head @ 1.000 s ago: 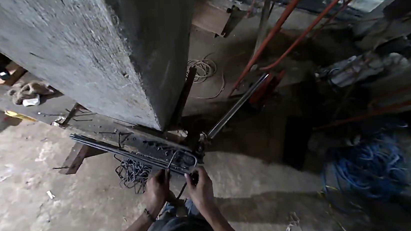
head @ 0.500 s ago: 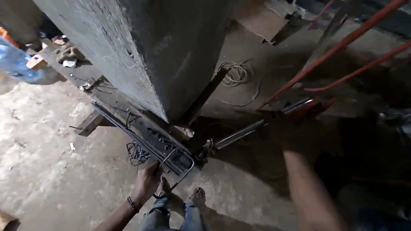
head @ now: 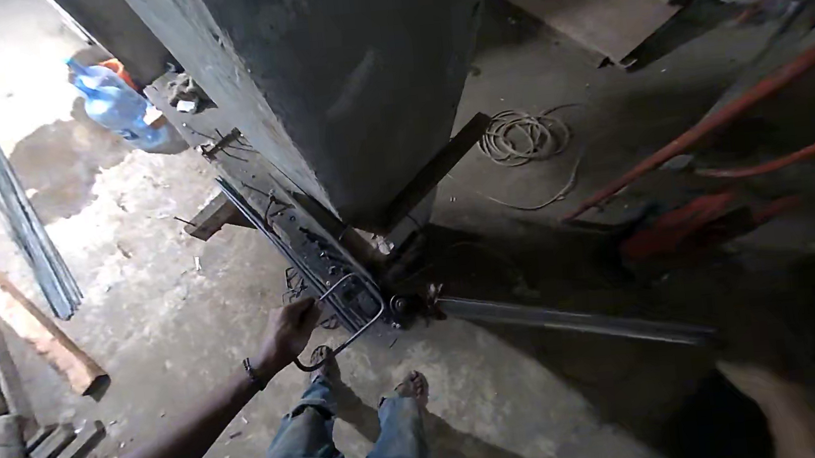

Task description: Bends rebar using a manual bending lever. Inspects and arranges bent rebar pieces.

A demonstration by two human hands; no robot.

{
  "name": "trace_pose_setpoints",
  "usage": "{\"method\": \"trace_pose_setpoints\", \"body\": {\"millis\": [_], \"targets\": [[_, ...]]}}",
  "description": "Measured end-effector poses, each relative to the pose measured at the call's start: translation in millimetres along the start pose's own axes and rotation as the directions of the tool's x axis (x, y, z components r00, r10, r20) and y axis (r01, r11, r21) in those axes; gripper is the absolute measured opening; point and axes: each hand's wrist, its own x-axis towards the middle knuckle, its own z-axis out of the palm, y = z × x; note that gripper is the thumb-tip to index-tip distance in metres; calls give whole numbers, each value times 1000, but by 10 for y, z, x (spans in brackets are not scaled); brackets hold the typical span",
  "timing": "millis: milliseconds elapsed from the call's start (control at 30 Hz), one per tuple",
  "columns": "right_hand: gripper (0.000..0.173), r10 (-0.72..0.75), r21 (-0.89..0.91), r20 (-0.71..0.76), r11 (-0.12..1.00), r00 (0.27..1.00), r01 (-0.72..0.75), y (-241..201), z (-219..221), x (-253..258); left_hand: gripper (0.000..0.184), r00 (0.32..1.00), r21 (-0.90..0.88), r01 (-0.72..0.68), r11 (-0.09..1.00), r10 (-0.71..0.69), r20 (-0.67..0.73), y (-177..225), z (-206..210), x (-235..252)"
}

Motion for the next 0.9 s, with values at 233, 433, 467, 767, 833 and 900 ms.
{"method": "trace_pose_setpoints", "body": {"millis": [233, 433, 467, 767, 833, 900], "targets": [[20, 41, -6, -179, 999, 983, -43, 46, 408, -1431, 41, 997, 32, -40, 999, 38, 72, -13, -165, 213], [26, 255, 109, -212, 965, 943, -237, -132, 511, -1693, 44, 995, 122, -55, 991, 44, 89, -6, -186, 239], [26, 275, 116, -215, 960, 937, -255, -165, 531, -1772, 41, 997, 177, -77, 981, 77, 6, 22, -164, 163], [35, 592, 254, -196, 801, 782, -543, -1066, 1099, -3608, 41, 724, 345, -677, 650, 672, 155, -441, 73, -308], [36, 680, 302, -174, 725, 712, -619, -1425, 1294, -4058, 43, 713, 299, -701, 647, 641, 284, -385, -29, -259], [39, 755, 368, -156, 643, 638, -672, -1860, 1445, -4465, 48, 716, 314, -697, 645, 598, 360, -327, -81, -234]]}}
